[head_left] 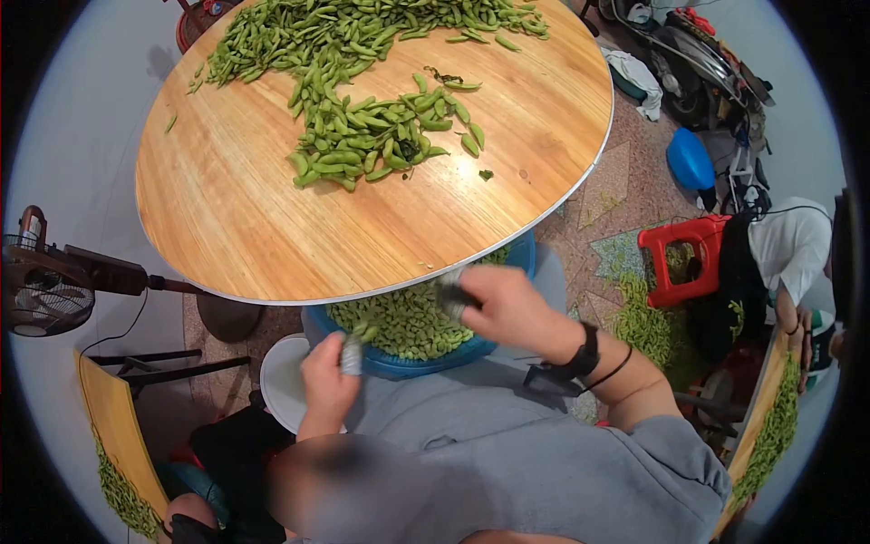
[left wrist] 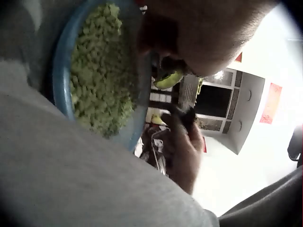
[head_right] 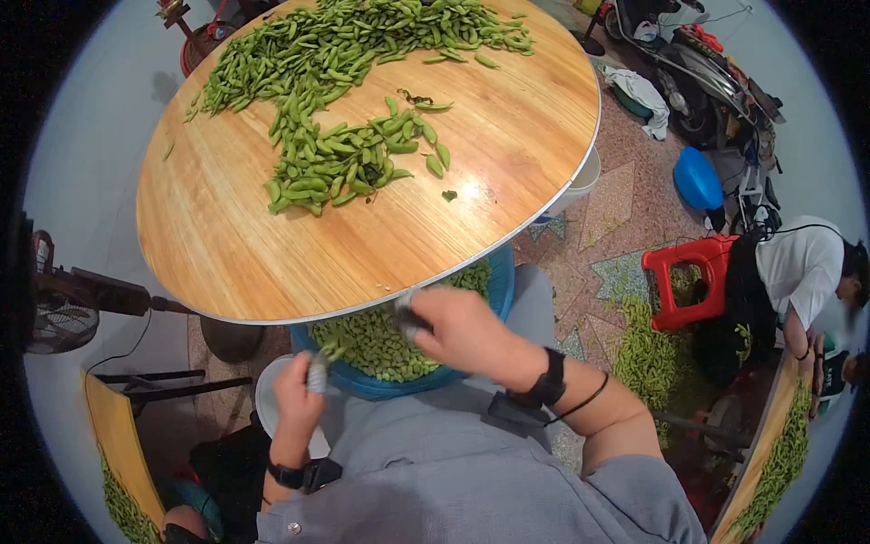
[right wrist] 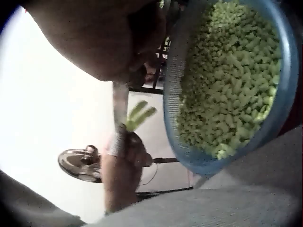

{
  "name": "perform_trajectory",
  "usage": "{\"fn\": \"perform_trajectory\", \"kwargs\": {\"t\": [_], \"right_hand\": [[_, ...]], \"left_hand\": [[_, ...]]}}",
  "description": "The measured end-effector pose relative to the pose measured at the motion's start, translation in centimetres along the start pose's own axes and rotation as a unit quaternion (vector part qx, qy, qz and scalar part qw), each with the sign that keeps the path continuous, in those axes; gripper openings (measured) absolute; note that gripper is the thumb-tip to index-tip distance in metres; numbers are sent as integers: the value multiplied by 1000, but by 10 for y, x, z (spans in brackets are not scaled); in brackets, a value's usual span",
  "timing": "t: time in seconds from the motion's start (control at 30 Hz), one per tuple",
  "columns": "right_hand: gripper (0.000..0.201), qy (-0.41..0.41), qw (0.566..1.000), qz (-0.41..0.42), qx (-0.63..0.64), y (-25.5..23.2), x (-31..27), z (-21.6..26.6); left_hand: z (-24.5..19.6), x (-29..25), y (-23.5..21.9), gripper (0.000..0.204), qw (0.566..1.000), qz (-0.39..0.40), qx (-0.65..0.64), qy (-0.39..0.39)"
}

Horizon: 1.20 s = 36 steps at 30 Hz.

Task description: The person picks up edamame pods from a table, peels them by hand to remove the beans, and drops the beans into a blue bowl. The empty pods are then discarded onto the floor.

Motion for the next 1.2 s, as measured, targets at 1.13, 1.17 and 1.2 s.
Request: {"fn": "perform_trajectory", "kwargs": {"t": [1.13, 1.17, 1.2], "right_hand": [[43, 113, 967, 109, 199, 24, -18, 21], [45, 130, 964, 125, 196, 28, -20, 17], [45, 130, 964, 126, 197, 29, -20, 16]], "left_hand": [[-73, 21, 56, 8, 913, 156, -371, -71], [-76, 22, 52, 9, 932, 143, -331, -35], [-75, 22, 51, 9, 933, 143, -330, -36]]}}
Point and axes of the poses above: each hand's wrist, its own x-axis towards the middle knuckle, its own y-axis out of the palm, z = x × y, the point moved 10 cm from there along x, towards the middle knuckle, and after that the axes turned 5 degrees about -z, right-handed, at the moved point
